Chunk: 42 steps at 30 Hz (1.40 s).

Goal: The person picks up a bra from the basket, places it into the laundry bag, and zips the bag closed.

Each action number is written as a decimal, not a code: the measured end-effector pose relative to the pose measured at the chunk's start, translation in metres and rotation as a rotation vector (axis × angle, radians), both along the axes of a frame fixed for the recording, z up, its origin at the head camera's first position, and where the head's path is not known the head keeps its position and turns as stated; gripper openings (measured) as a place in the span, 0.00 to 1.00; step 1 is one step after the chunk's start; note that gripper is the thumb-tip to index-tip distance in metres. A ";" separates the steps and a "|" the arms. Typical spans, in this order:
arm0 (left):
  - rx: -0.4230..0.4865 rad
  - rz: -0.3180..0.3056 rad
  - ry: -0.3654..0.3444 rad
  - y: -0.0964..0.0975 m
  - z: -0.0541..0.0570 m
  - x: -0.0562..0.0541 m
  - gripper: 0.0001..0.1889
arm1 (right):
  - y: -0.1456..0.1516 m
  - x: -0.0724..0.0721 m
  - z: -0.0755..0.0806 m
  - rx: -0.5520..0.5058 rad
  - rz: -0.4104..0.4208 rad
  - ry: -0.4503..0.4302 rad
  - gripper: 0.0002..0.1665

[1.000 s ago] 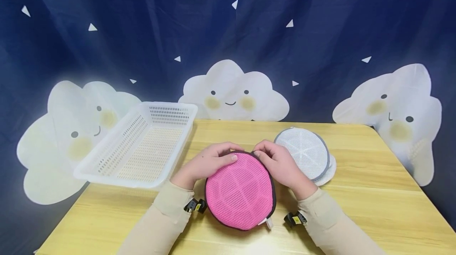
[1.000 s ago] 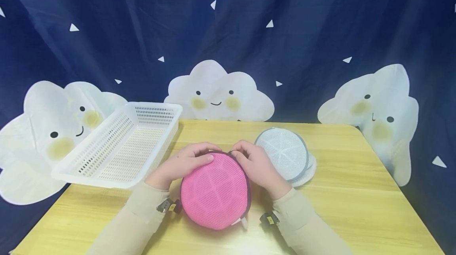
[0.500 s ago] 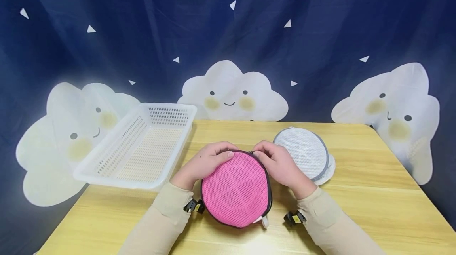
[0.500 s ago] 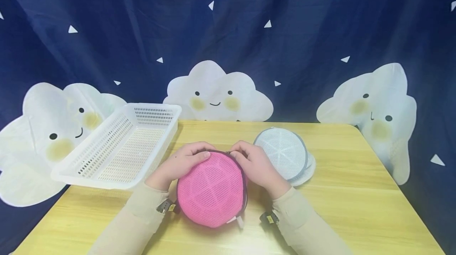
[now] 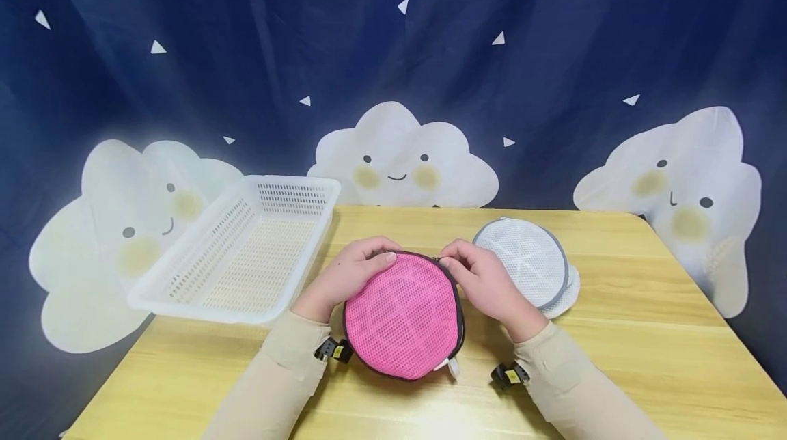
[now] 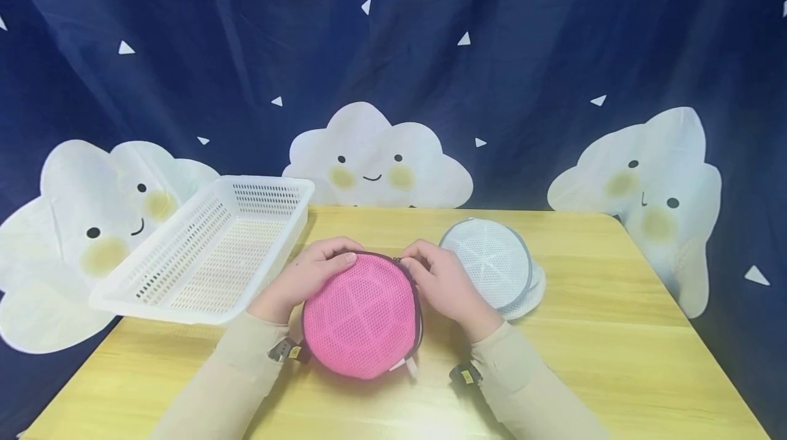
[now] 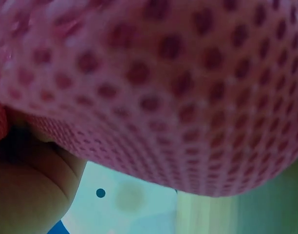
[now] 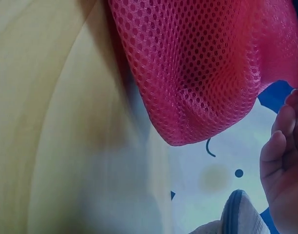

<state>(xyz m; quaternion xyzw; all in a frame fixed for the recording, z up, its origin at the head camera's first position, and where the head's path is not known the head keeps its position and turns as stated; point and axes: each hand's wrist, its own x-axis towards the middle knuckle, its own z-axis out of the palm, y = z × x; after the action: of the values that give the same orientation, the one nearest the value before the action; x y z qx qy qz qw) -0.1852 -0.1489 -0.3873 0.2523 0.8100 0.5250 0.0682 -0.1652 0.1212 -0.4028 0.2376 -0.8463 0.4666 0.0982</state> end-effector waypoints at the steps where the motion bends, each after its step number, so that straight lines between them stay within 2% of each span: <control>1: 0.001 0.003 -0.007 0.000 0.000 0.000 0.11 | 0.000 0.000 0.000 -0.005 0.001 -0.005 0.05; 9: 0.003 0.008 -0.013 -0.002 -0.004 -0.001 0.09 | -0.004 0.000 -0.008 -0.029 0.029 -0.037 0.06; 15: 0.007 -0.021 -0.028 -0.001 -0.001 0.002 0.10 | -0.005 0.000 -0.008 -0.026 0.028 -0.040 0.07; 19: -0.033 -0.051 -0.048 0.001 0.003 0.005 0.14 | -0.006 0.000 -0.007 -0.020 0.035 -0.032 0.06; 23: -0.084 -0.076 -0.013 0.004 0.002 0.005 0.12 | -0.005 0.000 -0.005 -0.015 0.037 -0.014 0.06; 29: -0.127 -0.064 0.049 0.005 -0.001 0.004 0.10 | -0.003 0.001 -0.006 -0.023 0.051 -0.021 0.06; 42: -0.138 -0.024 0.071 0.004 -0.002 0.003 0.09 | -0.003 0.000 -0.005 -0.013 0.059 -0.014 0.06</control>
<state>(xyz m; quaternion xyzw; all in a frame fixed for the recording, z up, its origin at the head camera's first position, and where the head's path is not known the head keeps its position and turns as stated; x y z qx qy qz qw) -0.1818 -0.1448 -0.3888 0.2753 0.8431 0.4577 0.0631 -0.1651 0.1178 -0.4081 0.2585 -0.8366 0.4764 0.0800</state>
